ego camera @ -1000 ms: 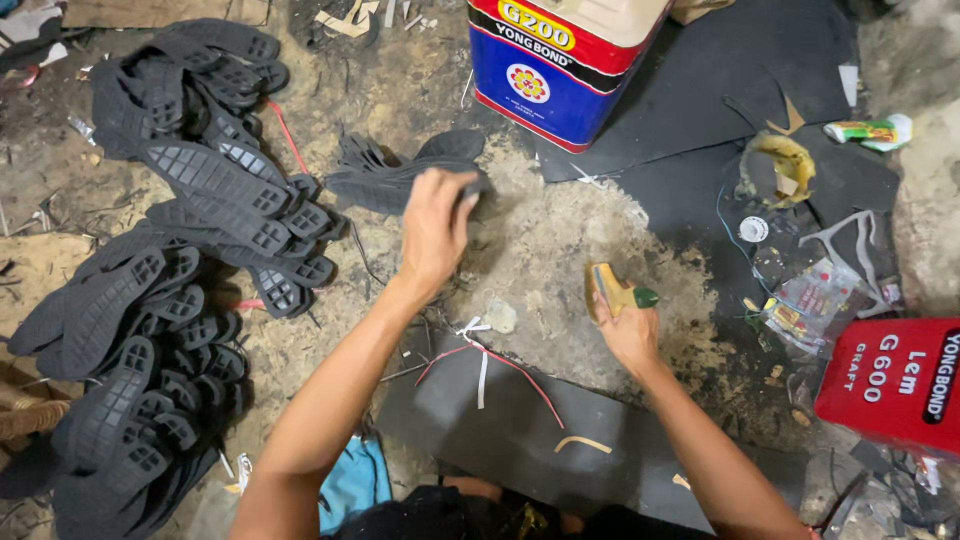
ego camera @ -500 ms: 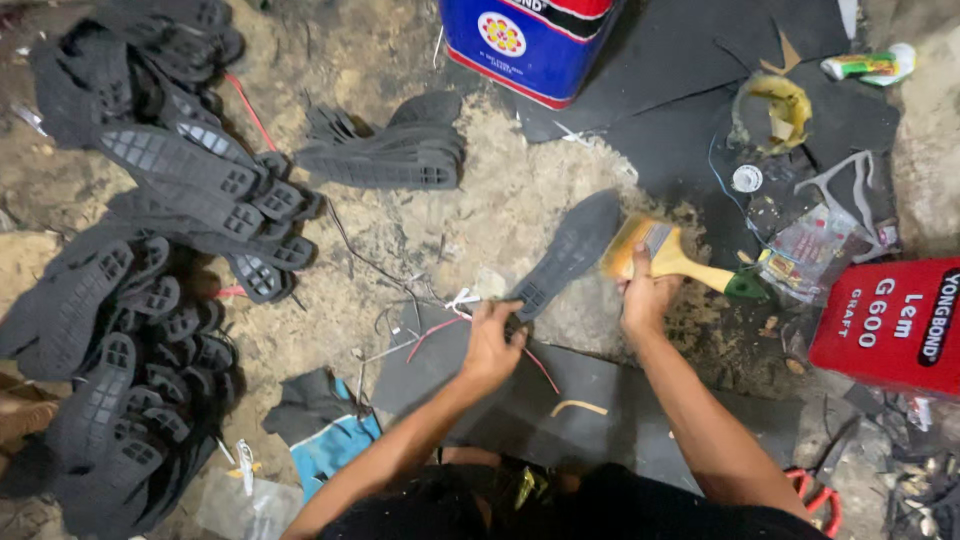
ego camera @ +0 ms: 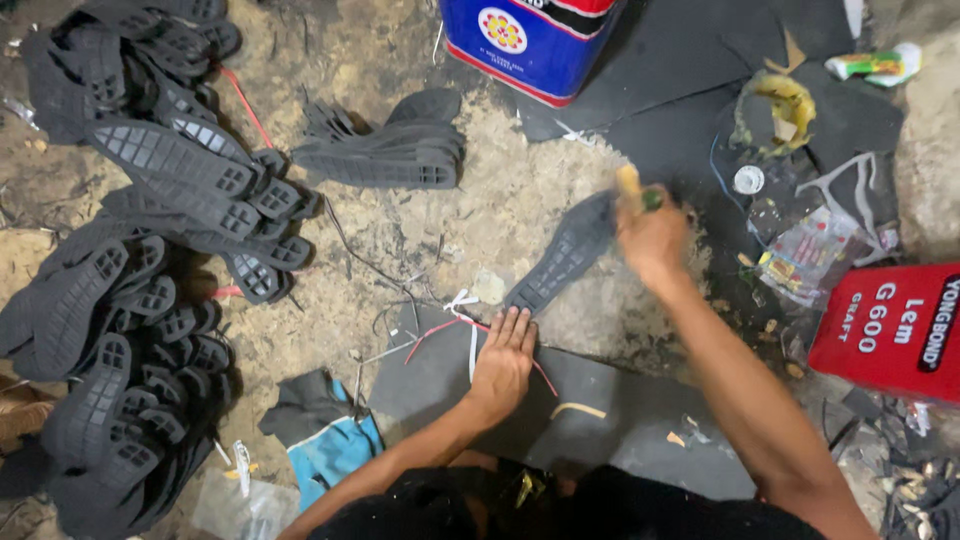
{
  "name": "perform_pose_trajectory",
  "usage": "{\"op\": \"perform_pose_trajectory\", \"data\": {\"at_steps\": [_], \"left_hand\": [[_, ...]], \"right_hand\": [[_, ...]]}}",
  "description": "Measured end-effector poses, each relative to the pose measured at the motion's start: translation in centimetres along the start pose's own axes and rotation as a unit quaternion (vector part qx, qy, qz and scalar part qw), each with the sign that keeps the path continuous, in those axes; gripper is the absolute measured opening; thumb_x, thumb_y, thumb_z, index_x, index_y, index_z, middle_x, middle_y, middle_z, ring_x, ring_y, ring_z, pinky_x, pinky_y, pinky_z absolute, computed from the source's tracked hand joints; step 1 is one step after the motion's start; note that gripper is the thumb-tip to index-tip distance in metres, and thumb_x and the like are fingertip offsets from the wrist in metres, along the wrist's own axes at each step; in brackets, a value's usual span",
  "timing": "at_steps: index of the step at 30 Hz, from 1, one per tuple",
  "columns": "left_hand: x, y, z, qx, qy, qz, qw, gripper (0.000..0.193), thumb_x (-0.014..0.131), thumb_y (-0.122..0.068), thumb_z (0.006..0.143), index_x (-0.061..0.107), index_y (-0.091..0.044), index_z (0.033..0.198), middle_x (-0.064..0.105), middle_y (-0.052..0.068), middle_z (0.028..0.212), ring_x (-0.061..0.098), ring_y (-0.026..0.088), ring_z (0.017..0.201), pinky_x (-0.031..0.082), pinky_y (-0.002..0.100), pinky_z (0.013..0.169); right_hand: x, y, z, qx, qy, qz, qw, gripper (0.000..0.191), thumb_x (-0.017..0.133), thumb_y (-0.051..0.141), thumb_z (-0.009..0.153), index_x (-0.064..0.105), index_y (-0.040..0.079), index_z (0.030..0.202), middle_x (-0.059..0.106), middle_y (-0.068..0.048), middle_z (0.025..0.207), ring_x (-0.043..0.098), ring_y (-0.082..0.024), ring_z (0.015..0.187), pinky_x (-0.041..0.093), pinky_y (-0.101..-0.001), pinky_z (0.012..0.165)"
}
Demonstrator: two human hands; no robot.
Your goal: The person applies glue to black shoe soles using a brush. They repeatedly dip the brush into a container and spread the adhesive across the sole surface, handling each sole one at a time.
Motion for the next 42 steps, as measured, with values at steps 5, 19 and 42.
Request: {"op": "perform_pose_trajectory", "data": {"at_steps": [5,19,42], "left_hand": [[-0.2,-0.2,0.4,-0.002,0.024,0.024,0.999,0.062,0.051,-0.016,0.088,0.051,0.011,0.143,0.046,0.029,0.151,0.039,0.040,0.145,0.019,0.052,0.124],[0.6,0.0,0.3,-0.004,-0.026,0.004,1.000,0.054,0.050,-0.016,0.088,0.056,0.010,0.135,0.052,0.029,0.147,0.046,0.042,0.141,0.025,0.052,0.122],[-5.2,1.1,10.1,-0.105,-0.023,-0.174,0.979,0.022,0.060,-0.024,0.099,0.067,-0.006,0.109,0.066,0.019,0.106,0.064,0.038,0.104,0.050,0.051,0.094]], "right_hand": [[3.7,1.9,-3.9,-0.196,0.275,-0.120,0.933,0.044,0.068,0.031,0.090,0.066,0.013,0.130,0.076,-0.019,0.111,0.072,-0.030,0.097,0.058,-0.0455,0.088],[4.2,-1.2,-5.0,-0.378,0.178,-0.003,0.909,0.041,0.071,0.028,0.090,0.075,0.015,0.128,0.072,-0.014,0.104,0.069,-0.024,0.089,0.057,-0.0387,0.080],[-2.2,-1.0,2.8,-0.204,-0.168,-0.127,0.956,0.039,0.064,0.039,0.112,0.070,0.000,0.116,0.072,-0.021,0.105,0.069,-0.036,0.095,0.054,-0.0458,0.089]]}}
Point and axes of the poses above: each hand's wrist, its own z-axis towards the middle knuckle, its own x-axis out of the palm, y = z × x, the point moved 1 cm from there along z, towards the middle knuckle
